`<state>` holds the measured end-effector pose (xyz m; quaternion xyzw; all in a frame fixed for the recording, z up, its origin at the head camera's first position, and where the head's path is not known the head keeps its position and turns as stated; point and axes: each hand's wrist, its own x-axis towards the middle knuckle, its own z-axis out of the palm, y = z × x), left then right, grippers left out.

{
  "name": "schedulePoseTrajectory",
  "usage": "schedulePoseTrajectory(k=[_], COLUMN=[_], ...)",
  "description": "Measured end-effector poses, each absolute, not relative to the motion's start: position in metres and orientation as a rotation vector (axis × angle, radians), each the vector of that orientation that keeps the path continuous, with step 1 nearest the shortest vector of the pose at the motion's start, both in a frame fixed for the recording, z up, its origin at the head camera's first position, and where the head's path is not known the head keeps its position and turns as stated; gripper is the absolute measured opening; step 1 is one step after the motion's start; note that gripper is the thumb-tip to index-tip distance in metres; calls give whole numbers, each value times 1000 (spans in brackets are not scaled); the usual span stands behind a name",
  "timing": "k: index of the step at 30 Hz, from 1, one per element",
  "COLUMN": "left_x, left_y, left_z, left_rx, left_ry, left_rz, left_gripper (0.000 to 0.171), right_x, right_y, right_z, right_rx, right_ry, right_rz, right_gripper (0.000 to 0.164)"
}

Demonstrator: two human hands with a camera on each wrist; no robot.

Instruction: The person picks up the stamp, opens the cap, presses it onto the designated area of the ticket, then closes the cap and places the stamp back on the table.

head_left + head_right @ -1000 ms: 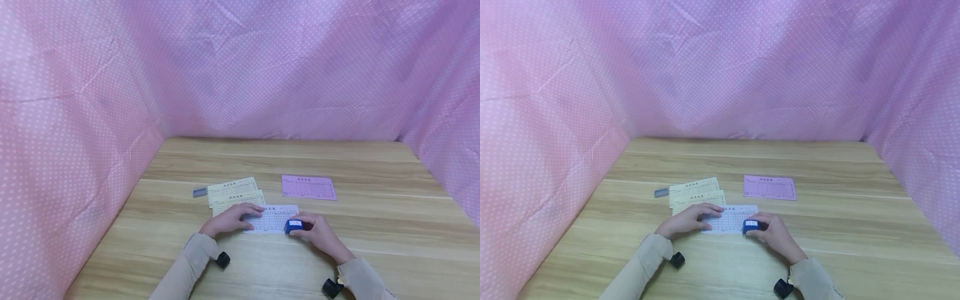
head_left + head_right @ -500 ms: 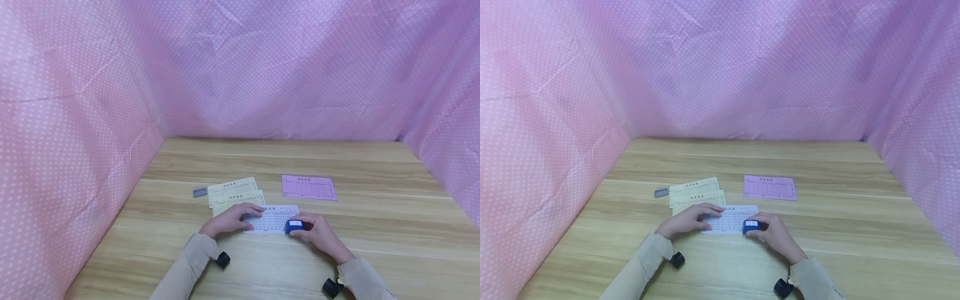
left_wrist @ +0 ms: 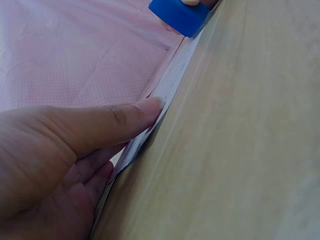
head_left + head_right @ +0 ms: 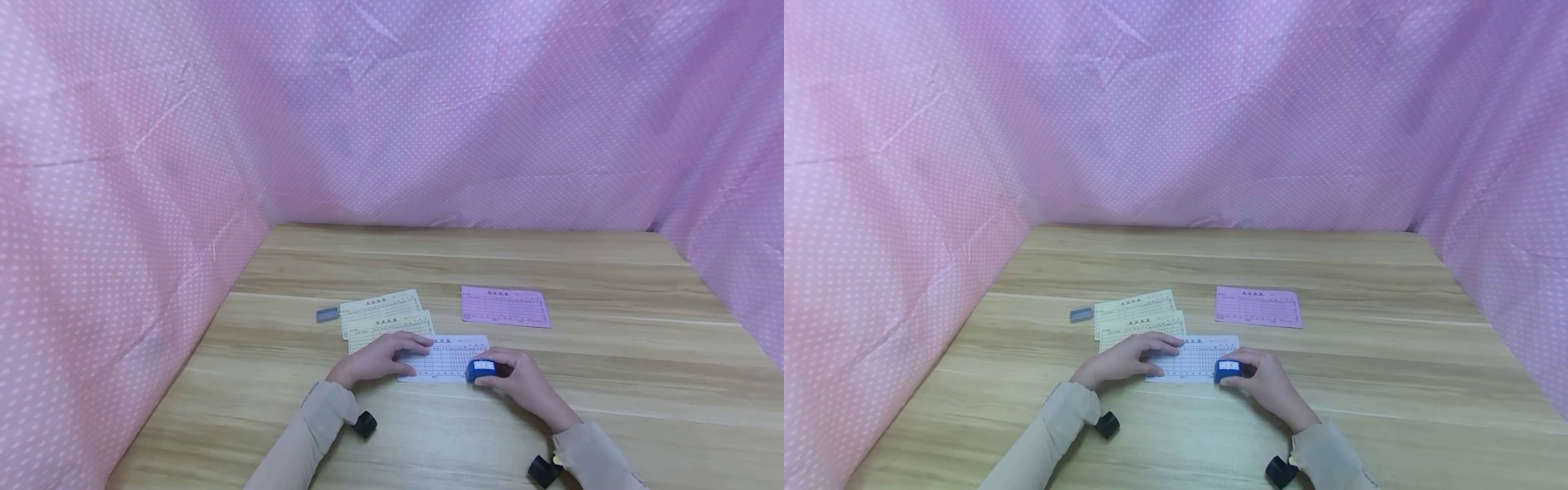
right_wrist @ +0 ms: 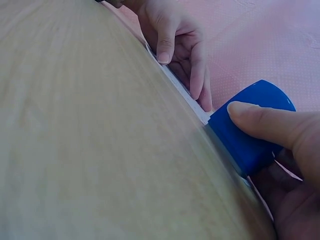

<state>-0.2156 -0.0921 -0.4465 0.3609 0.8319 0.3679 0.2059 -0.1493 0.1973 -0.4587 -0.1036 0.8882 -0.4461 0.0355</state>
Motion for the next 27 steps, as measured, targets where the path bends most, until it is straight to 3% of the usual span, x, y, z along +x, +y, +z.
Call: schedulePoseTrajectory(k=[27], left_x=[-217], left_y=[-92], left_z=[-448], left_rx=[1005], left_ry=[2325], left_rz=[1011], left_gripper=[41], right_x=[-152], right_y=[201], right_z=[-460], right_rx=[-258], right_ry=[2625], right_rz=[-1490], right_gripper=[35])
